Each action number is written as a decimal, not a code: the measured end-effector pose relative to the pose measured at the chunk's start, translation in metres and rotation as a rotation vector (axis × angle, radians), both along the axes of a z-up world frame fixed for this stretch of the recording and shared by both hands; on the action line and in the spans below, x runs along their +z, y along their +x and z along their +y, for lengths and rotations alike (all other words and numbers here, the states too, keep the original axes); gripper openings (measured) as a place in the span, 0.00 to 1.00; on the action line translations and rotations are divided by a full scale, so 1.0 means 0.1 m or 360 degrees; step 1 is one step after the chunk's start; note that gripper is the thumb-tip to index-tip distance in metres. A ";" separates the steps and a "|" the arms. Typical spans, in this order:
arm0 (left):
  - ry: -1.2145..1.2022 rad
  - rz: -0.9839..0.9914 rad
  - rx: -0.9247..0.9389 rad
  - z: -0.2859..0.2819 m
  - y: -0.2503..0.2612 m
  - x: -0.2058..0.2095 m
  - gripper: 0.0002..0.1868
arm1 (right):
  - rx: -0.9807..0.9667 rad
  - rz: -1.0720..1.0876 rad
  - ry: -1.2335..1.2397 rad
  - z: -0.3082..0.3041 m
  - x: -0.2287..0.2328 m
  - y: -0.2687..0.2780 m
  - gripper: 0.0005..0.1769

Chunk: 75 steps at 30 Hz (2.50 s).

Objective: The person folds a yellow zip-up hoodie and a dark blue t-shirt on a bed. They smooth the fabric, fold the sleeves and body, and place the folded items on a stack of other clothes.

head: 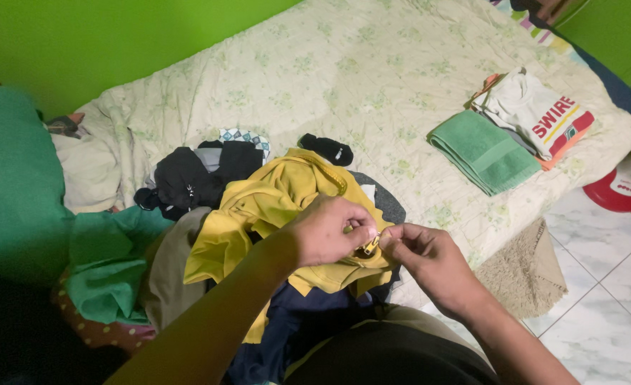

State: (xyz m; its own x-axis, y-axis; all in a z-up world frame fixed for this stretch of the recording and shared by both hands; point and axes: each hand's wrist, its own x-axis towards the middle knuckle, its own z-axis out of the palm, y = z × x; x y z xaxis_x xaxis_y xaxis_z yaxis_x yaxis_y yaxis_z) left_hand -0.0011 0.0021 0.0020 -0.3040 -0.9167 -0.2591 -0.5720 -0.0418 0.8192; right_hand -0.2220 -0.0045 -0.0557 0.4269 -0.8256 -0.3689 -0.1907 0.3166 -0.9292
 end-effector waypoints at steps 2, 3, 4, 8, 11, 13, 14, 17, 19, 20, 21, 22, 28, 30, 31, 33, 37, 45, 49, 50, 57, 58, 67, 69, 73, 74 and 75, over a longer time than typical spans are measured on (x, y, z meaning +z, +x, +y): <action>-0.0078 -0.0060 -0.0031 0.02 -0.02 0.02 0.11 | -0.0029 -0.0053 -0.0027 0.02 -0.03 0.01 0.11; -0.0116 -0.0091 -0.0047 0.03 -0.03 0.02 0.11 | -0.0045 -0.0080 -0.0041 0.03 -0.04 0.01 0.11; -0.0074 -0.0116 -0.0044 0.05 -0.04 0.03 0.11 | -0.0065 -0.0070 -0.0032 0.05 -0.04 0.02 0.11; -0.0018 -0.0121 -0.0030 0.03 -0.08 0.03 0.12 | -0.0143 0.0026 0.0000 0.05 0.02 0.03 0.10; -0.0006 -0.0115 -0.0060 -0.03 -0.06 -0.01 0.12 | -0.0057 0.0098 -0.0007 0.00 0.11 0.03 0.11; 0.0017 -0.0097 -0.0082 -0.07 -0.04 -0.04 0.12 | 0.0049 0.0149 -0.0026 -0.05 0.17 0.02 0.10; 0.0026 -0.0072 -0.0090 -0.09 -0.02 -0.05 0.12 | 0.0100 0.0181 -0.0039 -0.07 0.21 0.01 0.10; 0.0046 -0.0118 -0.0116 -0.16 -0.01 -0.07 0.12 | 0.0127 0.0217 0.0024 -0.17 0.28 0.04 0.11; 0.0081 -0.0078 -0.0074 -0.15 -0.01 -0.10 0.11 | 0.0172 0.0274 0.0111 -0.19 0.29 0.04 0.12; 0.0105 -0.0011 -0.0035 -0.13 -0.01 -0.13 0.14 | 0.0216 0.0320 0.0158 -0.19 0.28 0.04 0.13; 0.0130 0.0052 0.0000 -0.12 -0.01 -0.15 0.17 | 0.0256 0.0364 0.0205 -0.19 0.27 0.04 0.13; 0.0022 0.0105 0.0004 -0.10 -0.02 -0.18 0.17 | 0.0239 0.0320 0.0210 -0.19 0.25 0.02 0.13; -0.0341 0.0182 0.0357 0.11 -0.20 -0.27 0.10 | 0.0070 -0.0002 0.0265 -0.19 0.06 -0.03 0.09; -0.0347 -0.0212 0.0593 0.17 -0.35 -0.23 0.11 | -0.0096 -0.0089 0.0326 -0.18 0.02 -0.02 0.07; -0.0282 -0.0247 0.0624 0.20 -0.40 -0.20 0.12 | -0.0160 -0.0104 0.0331 -0.17 0.01 -0.01 0.07; -0.0151 -0.0313 0.0690 0.29 -0.51 -0.13 0.14 | -0.0285 -0.0130 0.0339 -0.13 0.00 0.02 0.07; 0.0268 -0.0062 0.0910 0.28 -0.55 -0.08 0.13 | -0.0466 -0.0165 0.0397 -0.04 0.01 0.06 0.06; 0.0431 0.0317 0.1146 0.22 -0.54 -0.22 0.16 | -0.0634 -0.0367 0.0472 0.05 0.09 0.10 0.06; 0.0589 0.0806 0.1175 0.19 -0.54 -0.22 0.12 | -0.0713 -0.0368 0.0471 0.08 0.08 0.13 0.06; 0.0614 0.0795 0.1205 0.19 -0.56 -0.22 0.12 | -0.0707 -0.0364 0.0448 0.09 0.08 0.14 0.06; 0.0253 0.0257 0.1453 0.21 -0.82 -0.24 0.12 | -0.0742 -0.0329 0.0289 0.16 -0.05 0.17 0.07; 0.0230 0.0227 0.1478 0.22 -0.86 -0.26 0.12 | -0.0765 -0.0331 0.0293 0.17 -0.08 0.18 0.08; 0.0085 0.0118 0.1665 0.27 -0.99 -0.41 0.11 | -0.0810 0.0134 0.0082 0.23 -0.10 0.36 0.12; 0.0109 0.0176 0.1708 0.27 -0.99 -0.44 0.11 | -0.0795 0.0351 0.0029 0.23 -0.07 0.40 0.13; 0.0295 0.0505 0.1867 0.30 -1.04 -0.54 0.10 | -0.0787 0.0491 0.0068 0.27 -0.03 0.42 0.13; 0.0340 0.0620 0.1916 0.30 -1.05 -0.57 0.09 | -0.0796 0.0484 0.0121 0.28 -0.03 0.41 0.13; 0.0381 0.0737 0.1964 0.29 -1.05 -0.59 0.09 | -0.0804 0.0475 0.0172 0.28 -0.03 0.40 0.13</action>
